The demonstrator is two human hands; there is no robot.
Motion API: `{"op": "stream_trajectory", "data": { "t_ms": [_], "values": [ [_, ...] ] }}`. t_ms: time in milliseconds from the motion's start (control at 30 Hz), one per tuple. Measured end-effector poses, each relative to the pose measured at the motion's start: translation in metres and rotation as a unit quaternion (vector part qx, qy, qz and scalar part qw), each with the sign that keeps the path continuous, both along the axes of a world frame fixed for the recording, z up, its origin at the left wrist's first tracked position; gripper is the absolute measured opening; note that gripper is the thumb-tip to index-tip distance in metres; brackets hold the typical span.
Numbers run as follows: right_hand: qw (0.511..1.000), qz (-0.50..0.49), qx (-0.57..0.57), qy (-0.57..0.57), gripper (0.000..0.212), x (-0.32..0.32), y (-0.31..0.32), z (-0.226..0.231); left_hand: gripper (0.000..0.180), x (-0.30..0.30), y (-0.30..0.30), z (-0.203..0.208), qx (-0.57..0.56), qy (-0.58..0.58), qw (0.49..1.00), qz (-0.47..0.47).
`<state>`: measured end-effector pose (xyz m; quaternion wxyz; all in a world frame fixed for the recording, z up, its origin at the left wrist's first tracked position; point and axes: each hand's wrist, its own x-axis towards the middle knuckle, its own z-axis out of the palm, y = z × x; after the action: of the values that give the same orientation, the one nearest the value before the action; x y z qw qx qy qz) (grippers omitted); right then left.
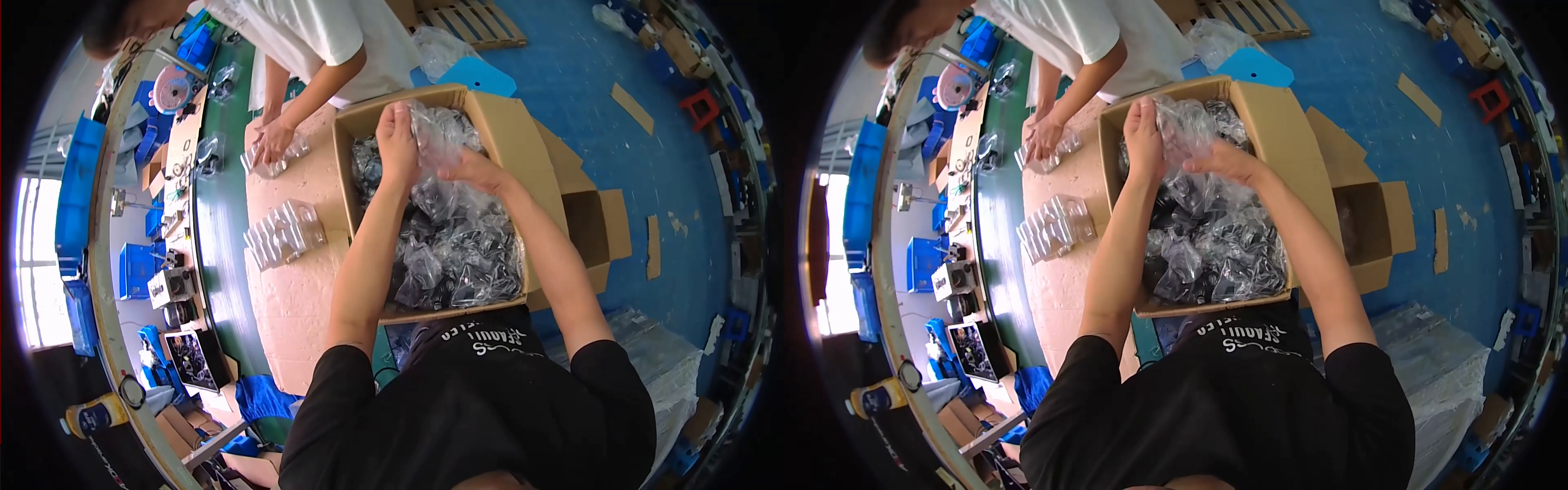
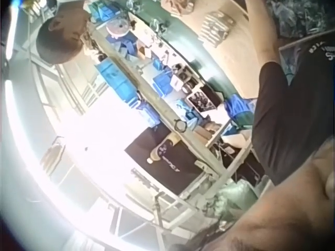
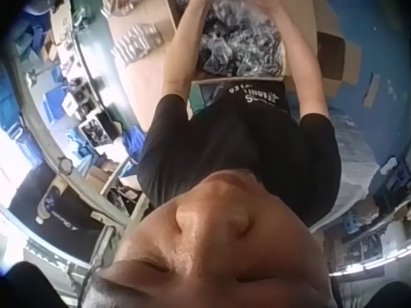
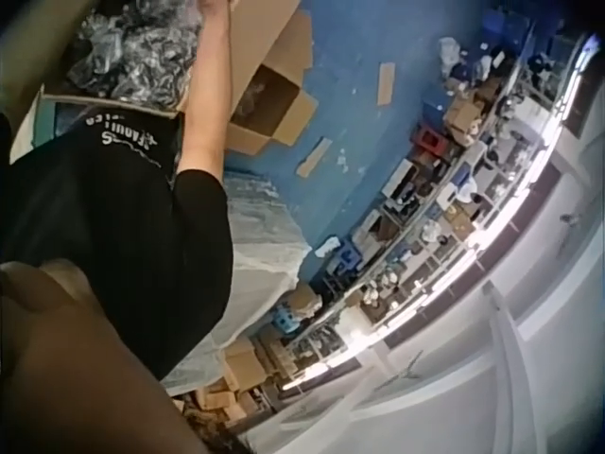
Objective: Unpacking and organizing small items from a cardboard box on a factory workbench.
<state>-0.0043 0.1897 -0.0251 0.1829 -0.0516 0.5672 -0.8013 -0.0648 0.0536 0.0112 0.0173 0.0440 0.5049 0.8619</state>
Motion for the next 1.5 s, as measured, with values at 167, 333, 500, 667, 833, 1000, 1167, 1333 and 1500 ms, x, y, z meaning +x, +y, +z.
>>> {"op": "stream_trajectory", "data": {
  "t_ms": [167, 333, 500, 667, 833, 1000, 1167, 1333, 1500],
  "values": [
    [0.985, -0.013, 0.172, 0.009, 0.035, 0.046, -0.037, -0.023, 0.018, 0.031, -0.013, -0.025, -0.276, 0.185, 0.928, -0.172],
    [0.973, -0.218, -0.071, -0.020, 0.020, 0.115, -0.006, -0.033, 0.019, -0.004, -0.017, -0.068, -0.464, 0.085, 0.878, -0.078],
    [0.954, -0.246, -0.156, -0.070, 0.015, 0.169, 0.030, -0.026, 0.039, -0.071, 0.057, -0.169, -0.455, 0.108, 0.878, -0.097],
    [0.958, -0.223, -0.175, -0.042, 0.020, 0.201, 0.033, -0.036, 0.051, -0.124, 0.104, -0.225, -0.427, -0.258, 0.865, -0.051],
    [0.937, -0.248, -0.234, -0.078, 0.023, 0.212, 0.041, -0.044, 0.055, -0.119, 0.109, -0.223, -0.298, -0.201, 0.933, 0.031],
    [0.944, -0.320, -0.009, -0.085, 0.015, 0.175, 0.063, -0.031, 0.043, -0.063, 0.076, -0.125, -0.119, -0.004, 0.986, -0.115],
    [0.938, -0.343, -0.022, -0.054, 0.038, 0.083, 0.086, -0.011, 0.040, -0.024, 0.030, -0.059, -0.037, 0.002, 0.962, -0.271],
    [0.956, -0.195, -0.199, -0.092, 0.037, 0.011, 0.029, -0.021, 0.042, -0.005, 0.013, -0.061, -0.491, 0.429, 0.756, -0.059],
    [0.972, -0.231, -0.020, -0.043, 0.034, 0.027, 0.009, -0.024, 0.046, 0.022, -0.012, -0.041, -0.365, 0.185, 0.891, -0.196]
  ]
}}
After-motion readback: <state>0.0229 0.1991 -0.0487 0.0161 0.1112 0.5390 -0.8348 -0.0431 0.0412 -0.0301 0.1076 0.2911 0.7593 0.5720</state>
